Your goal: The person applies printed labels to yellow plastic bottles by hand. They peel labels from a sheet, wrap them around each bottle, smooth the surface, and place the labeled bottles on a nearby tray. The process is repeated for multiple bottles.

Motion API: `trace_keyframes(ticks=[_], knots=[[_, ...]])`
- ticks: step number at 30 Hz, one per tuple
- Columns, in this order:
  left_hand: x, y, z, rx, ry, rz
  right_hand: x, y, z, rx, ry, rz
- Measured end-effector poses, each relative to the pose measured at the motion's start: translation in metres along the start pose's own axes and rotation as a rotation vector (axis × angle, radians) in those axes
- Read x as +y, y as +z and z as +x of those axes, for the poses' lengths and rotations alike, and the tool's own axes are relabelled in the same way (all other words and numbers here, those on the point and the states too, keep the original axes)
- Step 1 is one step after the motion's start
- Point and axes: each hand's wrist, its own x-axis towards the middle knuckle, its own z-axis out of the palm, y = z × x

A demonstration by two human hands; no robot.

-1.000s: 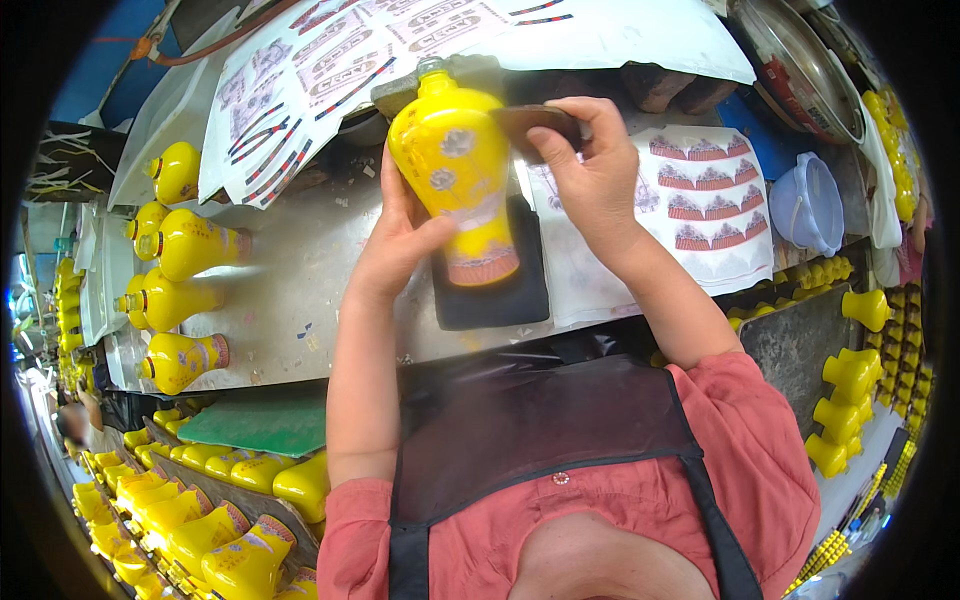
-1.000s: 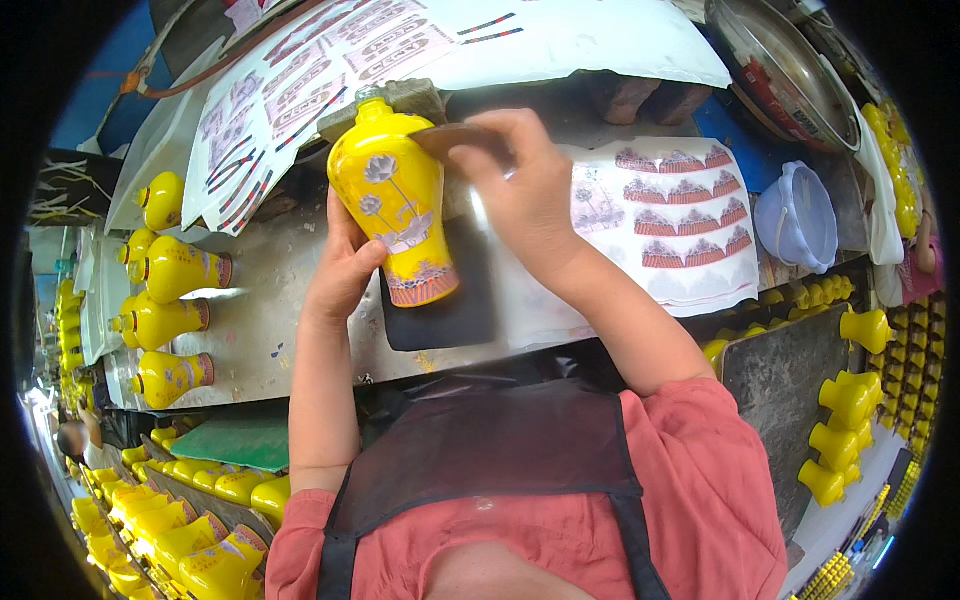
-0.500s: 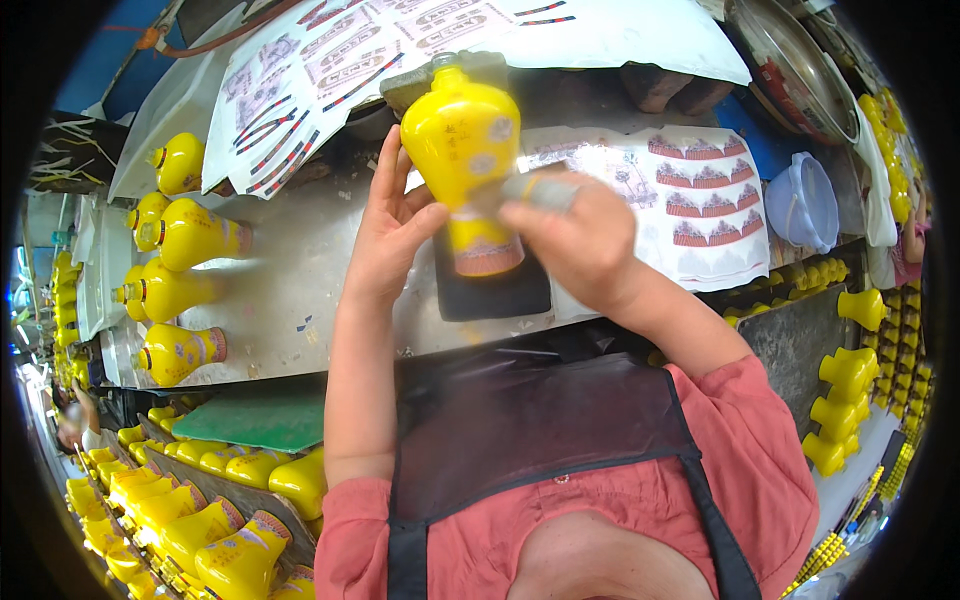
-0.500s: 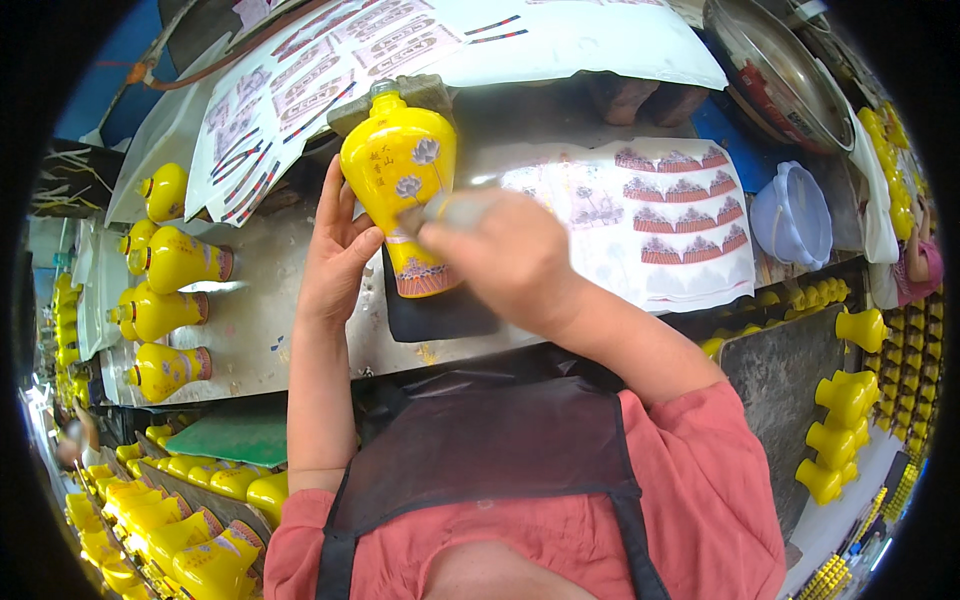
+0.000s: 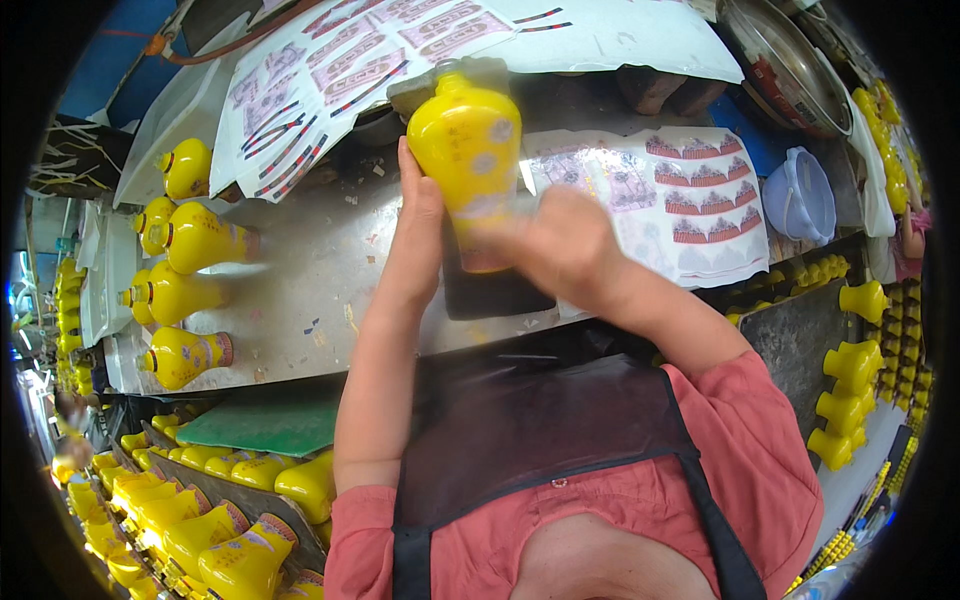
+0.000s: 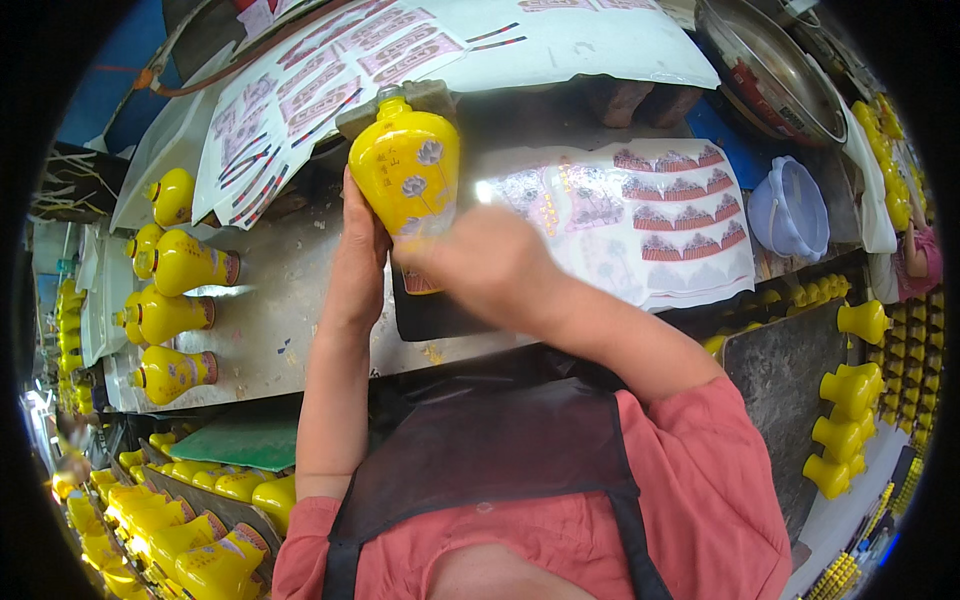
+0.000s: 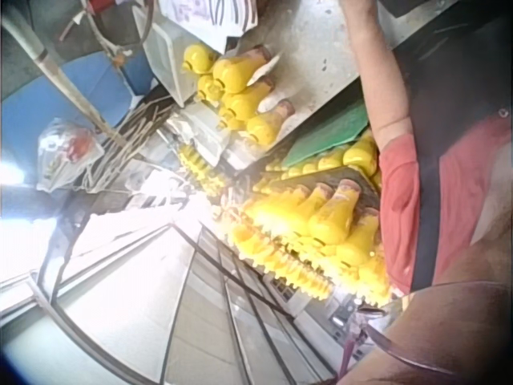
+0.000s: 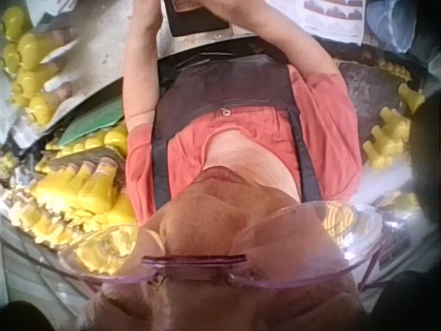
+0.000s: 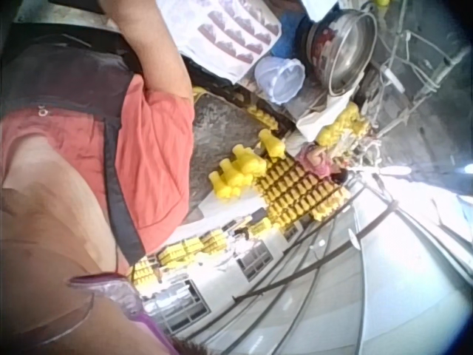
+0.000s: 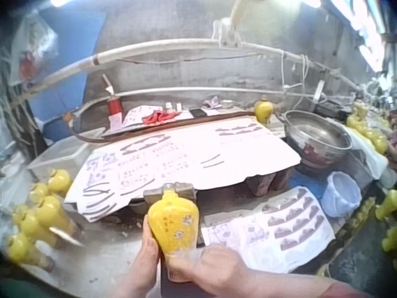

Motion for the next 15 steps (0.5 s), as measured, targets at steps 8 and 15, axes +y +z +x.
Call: trace_keyframes(ticks=[8, 15], knots=[[0.001, -0.015, 0.016, -0.179, -0.101, -0.053, 0.041, -0.004, -0.005, 0.171, 0.625, 0.294], [-0.01, -0.007, 0.009, 0.036, -0.003, -0.017, 0.048, -0.017, -0.029, -0.026, 1.258, 0.877]])
